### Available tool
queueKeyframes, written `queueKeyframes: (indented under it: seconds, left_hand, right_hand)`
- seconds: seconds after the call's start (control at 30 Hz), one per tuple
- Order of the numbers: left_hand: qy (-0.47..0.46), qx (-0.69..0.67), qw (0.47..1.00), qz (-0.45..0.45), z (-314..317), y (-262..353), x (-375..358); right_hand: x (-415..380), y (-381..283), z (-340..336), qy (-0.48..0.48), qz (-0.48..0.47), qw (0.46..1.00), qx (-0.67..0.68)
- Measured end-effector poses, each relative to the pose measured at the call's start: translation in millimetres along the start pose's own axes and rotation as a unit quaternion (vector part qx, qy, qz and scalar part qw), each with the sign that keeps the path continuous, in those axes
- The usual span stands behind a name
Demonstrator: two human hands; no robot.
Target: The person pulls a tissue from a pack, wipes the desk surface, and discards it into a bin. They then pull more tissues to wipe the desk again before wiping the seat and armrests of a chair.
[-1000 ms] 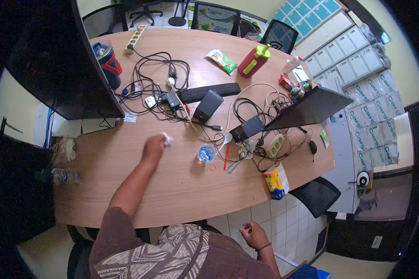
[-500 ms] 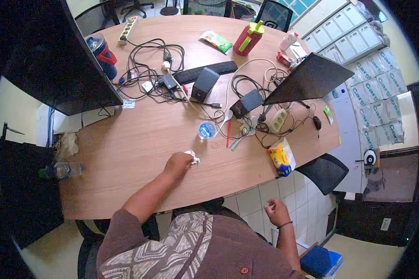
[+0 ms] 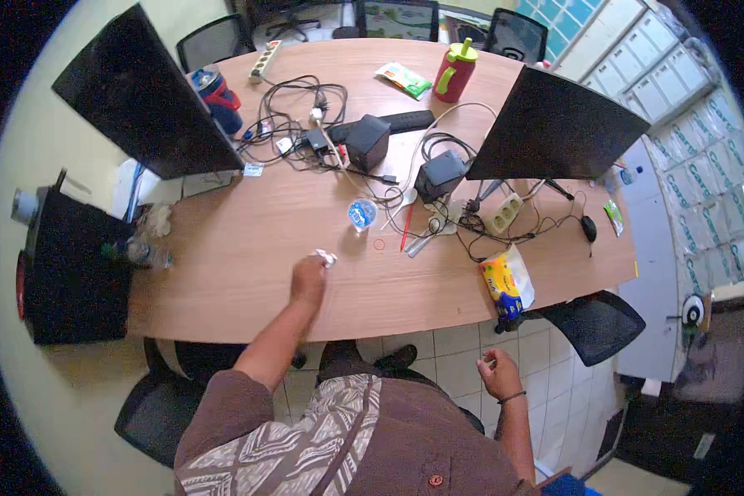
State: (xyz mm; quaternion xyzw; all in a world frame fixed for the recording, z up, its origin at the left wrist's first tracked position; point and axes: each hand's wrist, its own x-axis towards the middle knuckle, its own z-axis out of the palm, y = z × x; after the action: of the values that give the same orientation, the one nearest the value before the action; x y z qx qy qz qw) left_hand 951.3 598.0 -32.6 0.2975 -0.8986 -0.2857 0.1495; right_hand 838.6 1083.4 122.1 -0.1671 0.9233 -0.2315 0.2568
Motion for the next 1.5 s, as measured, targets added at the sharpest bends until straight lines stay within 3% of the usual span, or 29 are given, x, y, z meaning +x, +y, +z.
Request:
queueKeyframes:
  seconds: [0.17, 0.27, 0.33, 0.4, 0.53, 0.6, 0.63, 0.7, 0.77, 0.83, 0.9, 0.93, 1.0, 1.07, 1.13, 1.17, 1.2, 1.23, 1.37, 1.43, 1.5]
  left_hand:
    - [0.040, 0.032, 0.999, -0.014, 8.3, 52.3, -59.1]
    - [0.049, -0.045, 0.995, -0.068, 6.1, 42.9, -56.5]
    - [0.158, -0.023, 0.981, -0.108, -8.2, 20.6, -34.2]
    - [0.170, 0.010, 0.962, -0.216, -29.4, 7.4, -0.9]
    - [0.168, 0.022, 0.966, -0.194, -31.6, -35.3, 54.2]
    - [0.197, 0.024, 0.980, -0.003, -13.9, -67.9, 78.1]
    - [0.201, 0.023, 0.979, -0.004, -11.8, -68.5, 84.9]
    - [0.075, -0.049, 0.991, -0.104, 2.1, -50.0, 92.2]
    - [0.016, -0.167, 0.963, -0.210, 8.6, 0.4, 63.8]
    - [-0.172, -0.149, 0.966, -0.120, -27.4, 64.6, 22.1]
    - [-0.280, -0.140, 0.945, -0.089, -6.5, 52.9, -1.9]
    - [-0.286, -0.145, 0.944, -0.083, 0.6, 42.5, 0.8]
    - [-0.182, -0.289, 0.924, -0.174, 7.7, 18.5, 2.7]
    - [-0.026, -0.422, 0.886, -0.191, -1.6, -9.2, 32.0]
    - [0.107, -0.319, 0.910, -0.242, -21.0, -34.4, 68.2]
    - [0.098, -0.324, 0.910, -0.238, -28.4, -49.3, 73.8]
    - [0.101, -0.172, 0.970, -0.139, -34.4, -63.9, 80.4]
    - [0.102, -0.015, 0.994, -0.033, -38.6, -66.0, 85.1]
    - [0.063, -0.044, 0.997, 0.007, -18.6, -35.2, 72.1]
    - [-0.063, -0.096, 0.993, 0.020, -2.4, -8.2, 54.4]
    - [-0.106, -0.108, 0.985, 0.084, 19.1, 9.1, 38.4]
  right_hand:
    - [7.6, 55.2, 12.7, 0.007, -0.070, 0.997, 0.011]
    - [10.2, 78.3, 13.7, -0.051, -0.046, 0.997, -0.021]
    - [13.9, 85.1, 7.8, -0.059, -0.036, 0.998, 0.002]
    - [16.0, 85.9, 3.9, -0.064, -0.023, 0.997, 0.025]
    - [13.5, 91.9, -3.5, -0.027, -0.069, 0.996, -0.053]
    - [8.0, 84.5, 5.8, -0.016, -0.108, 0.991, -0.077]
    - [-1.0, 77.6, 5.5, -0.023, -0.066, 0.996, -0.058]
    - [-10.6, 67.7, 10.1, -0.032, -0.017, 0.998, -0.046]
    - [-25.0, 61.3, 18.6, -0.044, -0.013, 0.998, -0.045]
    - [-30.2, 65.1, 36.9, -0.031, -0.017, 0.998, -0.059]
    - [-33.2, 45.1, 43.7, -0.049, -0.013, 0.999, -0.017]
    - [-33.9, 32.5, 42.8, -0.046, -0.028, 0.998, -0.027]
    - [-31.4, 13.5, 47.0, -0.032, -0.013, 0.999, -0.033]
    - [-36.5, -7.3, 48.6, -0.016, 0.006, 0.999, -0.039]
    - [-41.7, -32.9, 48.7, -0.004, 0.008, 1.000, -0.013]
    - [-46.5, -44.6, 48.4, 0.003, 0.017, 1.000, -0.015]
    - [-49.8, -56.1, 47.0, -0.022, 0.035, 0.999, -0.013]
    - [-53.8, -64.2, 47.4, -0.048, 0.053, 0.997, -0.010]
    - [-66.9, -63.0, 63.3, -0.030, 0.073, 0.997, -0.020]
    - [-75.2, -64.0, 70.3, -0.028, 0.074, 0.997, -0.002]
    - [-78.3, -71.4, 72.4, -0.027, 0.075, 0.997, -0.008]
